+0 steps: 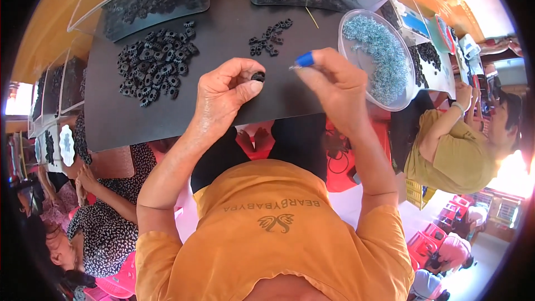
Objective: Manually assembling small black plastic gears by inserting tiny blue pins into them.
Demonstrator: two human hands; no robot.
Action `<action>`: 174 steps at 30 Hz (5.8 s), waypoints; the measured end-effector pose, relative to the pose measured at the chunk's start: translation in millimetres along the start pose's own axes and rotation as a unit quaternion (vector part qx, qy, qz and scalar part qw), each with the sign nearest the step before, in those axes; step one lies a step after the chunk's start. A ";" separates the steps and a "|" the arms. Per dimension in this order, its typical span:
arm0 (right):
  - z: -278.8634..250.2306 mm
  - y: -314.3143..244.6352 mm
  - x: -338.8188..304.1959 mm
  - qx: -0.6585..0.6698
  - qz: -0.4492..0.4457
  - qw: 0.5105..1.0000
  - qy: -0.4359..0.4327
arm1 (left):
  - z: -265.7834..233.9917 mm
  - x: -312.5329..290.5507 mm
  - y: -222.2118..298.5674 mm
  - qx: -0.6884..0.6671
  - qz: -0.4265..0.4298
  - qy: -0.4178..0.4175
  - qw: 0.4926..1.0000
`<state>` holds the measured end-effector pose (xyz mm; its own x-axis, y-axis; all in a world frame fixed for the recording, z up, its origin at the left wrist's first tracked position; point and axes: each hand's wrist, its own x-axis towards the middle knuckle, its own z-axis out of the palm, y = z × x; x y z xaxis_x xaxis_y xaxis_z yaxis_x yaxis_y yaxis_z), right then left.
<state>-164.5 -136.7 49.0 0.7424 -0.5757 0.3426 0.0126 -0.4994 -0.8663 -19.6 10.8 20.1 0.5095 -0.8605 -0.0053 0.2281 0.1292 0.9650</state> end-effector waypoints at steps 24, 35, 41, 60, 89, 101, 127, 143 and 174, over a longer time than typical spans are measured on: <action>38.4 -5.9 -5.0 0.107 0.134 0.980 -0.105 | 0.4 -15.5 -5.5 0.193 0.138 0.026 0.971; 40.9 -11.2 -5.1 0.171 0.175 0.964 -0.101 | -1.3 -16.5 -7.6 0.248 0.170 0.028 0.953; 40.0 -8.7 -3.8 0.244 0.272 0.923 -0.117 | -0.9 -18.1 -17.1 0.175 0.174 0.031 0.968; 50.1 38.0 34.8 -0.404 -0.125 0.906 0.003 | -6.6 -17.5 -22.9 -0.083 0.043 0.043 0.995; 32.5 -20.2 9.9 0.153 0.225 0.951 -0.144 | -6.0 -16.8 -24.9 -0.057 0.019 0.014 0.998; 40.2 -22.5 -5.3 -0.041 0.011 0.994 -0.098 | -6.2 -16.4 -24.9 -0.046 0.032 0.022 0.998; 44.7 5.0 -12.0 -0.018 0.031 0.996 -0.083 | 8.2 -13.6 -26.7 0.194 0.161 0.082 0.964; 42.2 27.7 -23.1 0.147 0.100 0.983 -0.032 | -27.2 29.2 20.2 0.663 0.255 -0.106 0.696; 43.4 28.4 -27.8 0.204 0.100 0.974 -0.011 | -12.9 30.2 4.7 0.715 0.431 -0.156 0.527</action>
<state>-155.7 -106.8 -0.9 0.7709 -0.6193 0.1487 0.1286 -0.0773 -0.9887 7.6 -8.2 21.1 -0.3013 -0.8537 0.4249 -0.9495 0.2277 -0.2158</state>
